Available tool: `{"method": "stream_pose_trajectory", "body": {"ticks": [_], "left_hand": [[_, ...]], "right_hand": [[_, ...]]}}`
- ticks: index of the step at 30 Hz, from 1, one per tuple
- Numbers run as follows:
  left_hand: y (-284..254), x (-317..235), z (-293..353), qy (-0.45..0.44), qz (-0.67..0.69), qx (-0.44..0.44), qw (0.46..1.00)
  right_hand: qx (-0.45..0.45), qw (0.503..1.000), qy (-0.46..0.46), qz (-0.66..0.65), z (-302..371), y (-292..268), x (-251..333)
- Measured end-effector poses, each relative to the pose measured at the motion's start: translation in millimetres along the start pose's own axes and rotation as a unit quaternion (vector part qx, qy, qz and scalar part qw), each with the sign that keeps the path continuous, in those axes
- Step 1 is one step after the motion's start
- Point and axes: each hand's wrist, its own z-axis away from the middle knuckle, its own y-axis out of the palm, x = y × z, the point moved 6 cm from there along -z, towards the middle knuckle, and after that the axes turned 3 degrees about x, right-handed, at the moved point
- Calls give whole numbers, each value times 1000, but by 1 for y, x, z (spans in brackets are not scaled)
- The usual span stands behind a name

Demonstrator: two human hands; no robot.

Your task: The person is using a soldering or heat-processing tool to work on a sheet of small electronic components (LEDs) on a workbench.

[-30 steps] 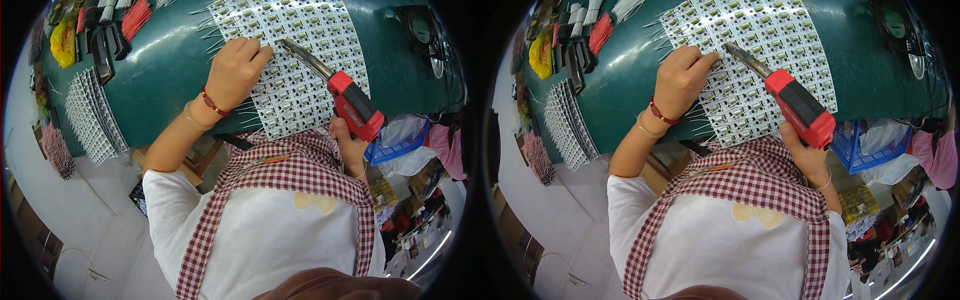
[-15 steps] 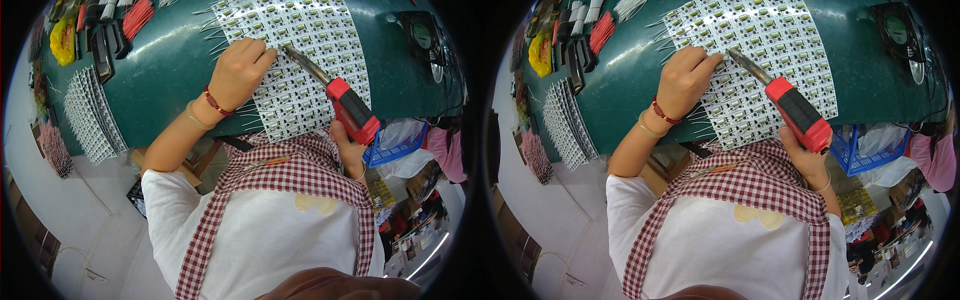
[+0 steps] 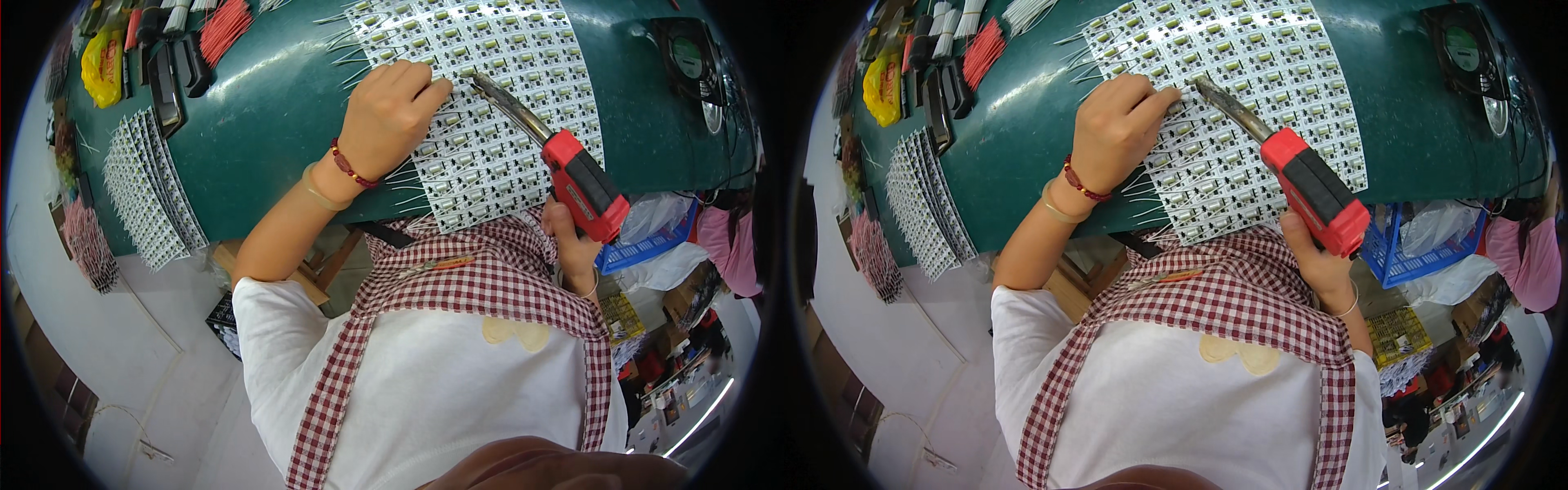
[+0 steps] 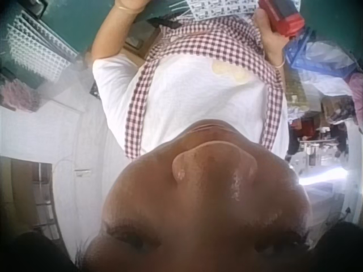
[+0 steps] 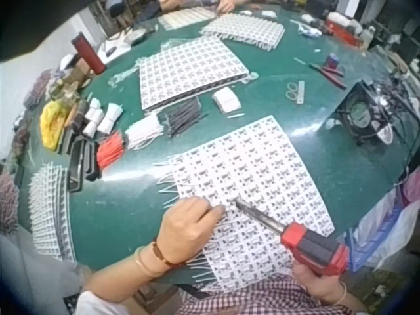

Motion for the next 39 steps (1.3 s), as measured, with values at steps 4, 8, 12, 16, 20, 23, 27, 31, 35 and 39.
{"method": "stream_pose_trajectory", "body": {"ticks": [4,8,12,16,20,23,27,31,35,39], "left_hand": [[0,0,2,-1,22,17,1000],[-2,-5,0,19,13,32,999],[1,-3,1,20,18,33,999],[0,-3,1,26,38,11,999],[0,-5,-1,34,32,16,999],[2,-6,-1,33,15,50,998],[1,-6,-1,34,12,50,998],[1,-6,-1,32,21,30,999],[1,-6,-1,35,9,49,998],[1,-6,-1,36,8,49,998]], "right_hand": [[5,1000,-2,-25,5,0,-1],[10,1000,10,-21,10,1,-4],[0,1000,14,-27,11,2,-4],[10,1000,12,-7,12,1,-8],[11,999,44,20,16,0,-14],[19,995,95,-12,19,-3,-22],[11,996,79,-39,22,-5,-21],[15,997,76,-9,19,-3,-18],[19,995,99,-14,21,-1,-21],[-2,998,61,-31,20,-3,-15]]}}
